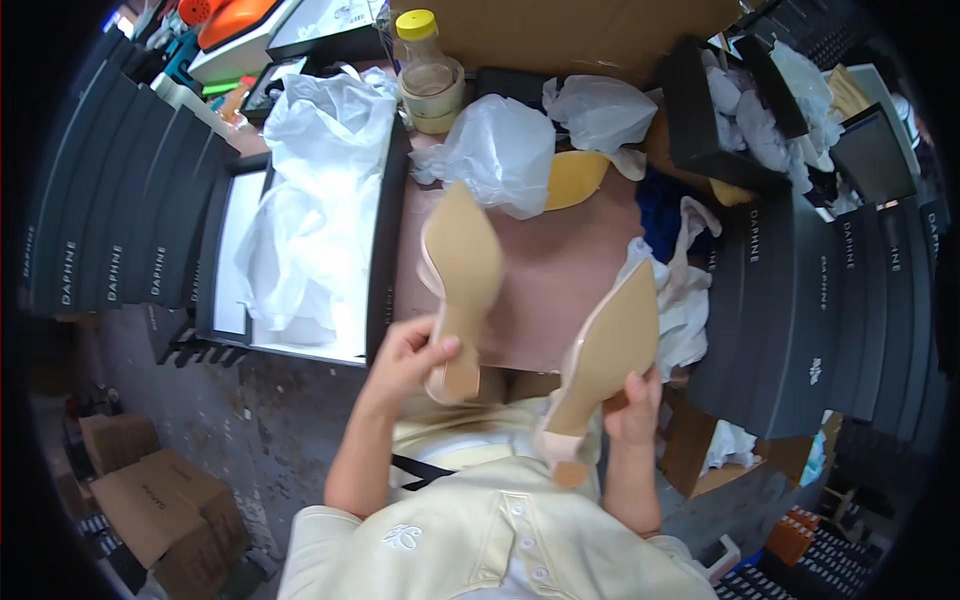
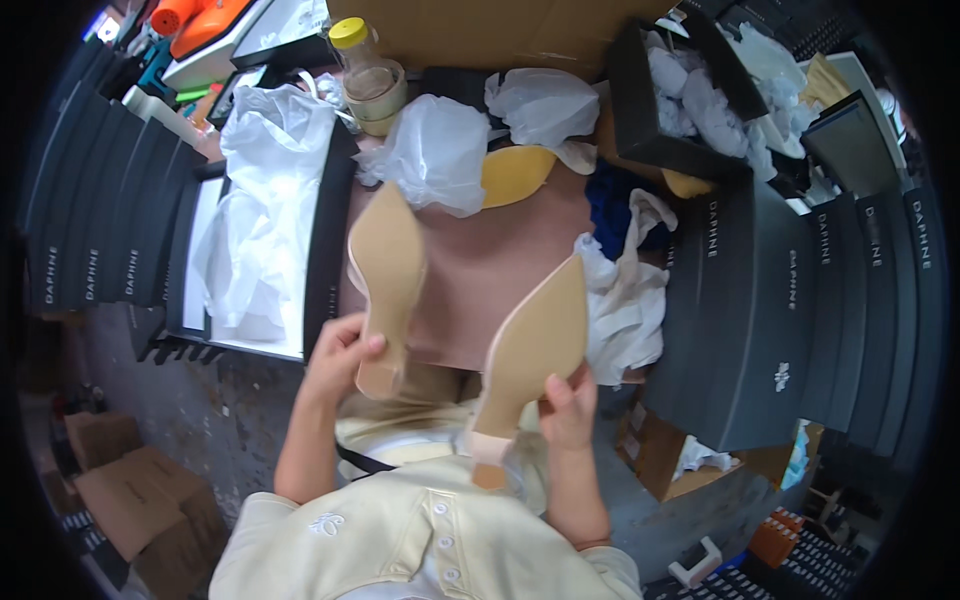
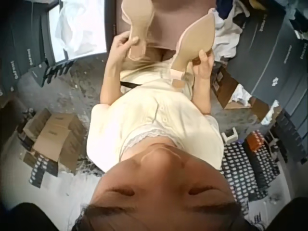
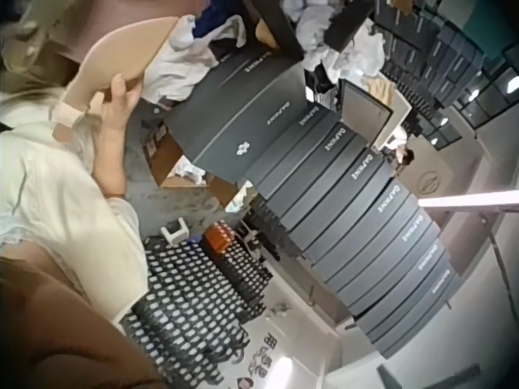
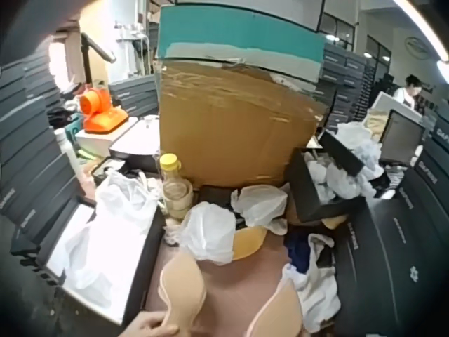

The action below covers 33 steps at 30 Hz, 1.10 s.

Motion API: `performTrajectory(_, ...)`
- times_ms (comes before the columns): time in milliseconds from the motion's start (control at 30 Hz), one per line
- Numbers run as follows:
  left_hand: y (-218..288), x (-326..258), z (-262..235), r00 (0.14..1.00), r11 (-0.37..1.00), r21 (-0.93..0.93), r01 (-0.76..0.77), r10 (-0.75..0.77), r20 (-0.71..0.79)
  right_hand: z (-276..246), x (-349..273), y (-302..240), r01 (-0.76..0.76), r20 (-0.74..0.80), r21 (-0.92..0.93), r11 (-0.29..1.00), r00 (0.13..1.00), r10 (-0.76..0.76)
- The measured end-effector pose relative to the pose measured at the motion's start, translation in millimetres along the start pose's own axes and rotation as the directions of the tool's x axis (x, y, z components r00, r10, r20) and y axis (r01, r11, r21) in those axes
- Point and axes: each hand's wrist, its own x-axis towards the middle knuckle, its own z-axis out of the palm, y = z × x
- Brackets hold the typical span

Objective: Packing a pair of high-heeled shoes into a shoebox with protective tissue paper.

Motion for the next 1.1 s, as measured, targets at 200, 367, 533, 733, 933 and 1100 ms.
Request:
performTrajectory(200,7,-30,35,0.963,0.954,-0.287,-0.086,0.153,0.223,-11,23,-7,-0.054,0.075,-0.030,0.998,0.996,0.056)
performTrajectory(367,-3,-33,32,0.937,0.960,-0.150,-0.238,0.267,0.225,-19,37,-15,-0.082,0.063,0.036,0.996,0.995,0.080)
performTrajectory(533,-6,-36,28,0.929,0.954,-0.059,-0.295,0.301,0.217,-21,56,-22,-0.150,-0.055,0.137,0.979,0.986,0.158)
performTrajectory(733,-7,-36,43,0.960,0.956,-0.239,-0.169,0.214,0.178,-14,110,-12,-0.147,-0.032,-0.002,0.989,0.989,0.147)
performTrajectory(933,-6,-35,41,0.981,0.964,-0.257,-0.063,0.107,0.159,24,106,-22,0.145,0.119,-0.988,0.051,0.931,-0.346)
performTrajectory(1100,-9,-33,39,0.973,0.951,-0.308,-0.019,0.089,0.214,118,56,-34,0.637,0.571,-0.760,0.130,0.749,-0.335)
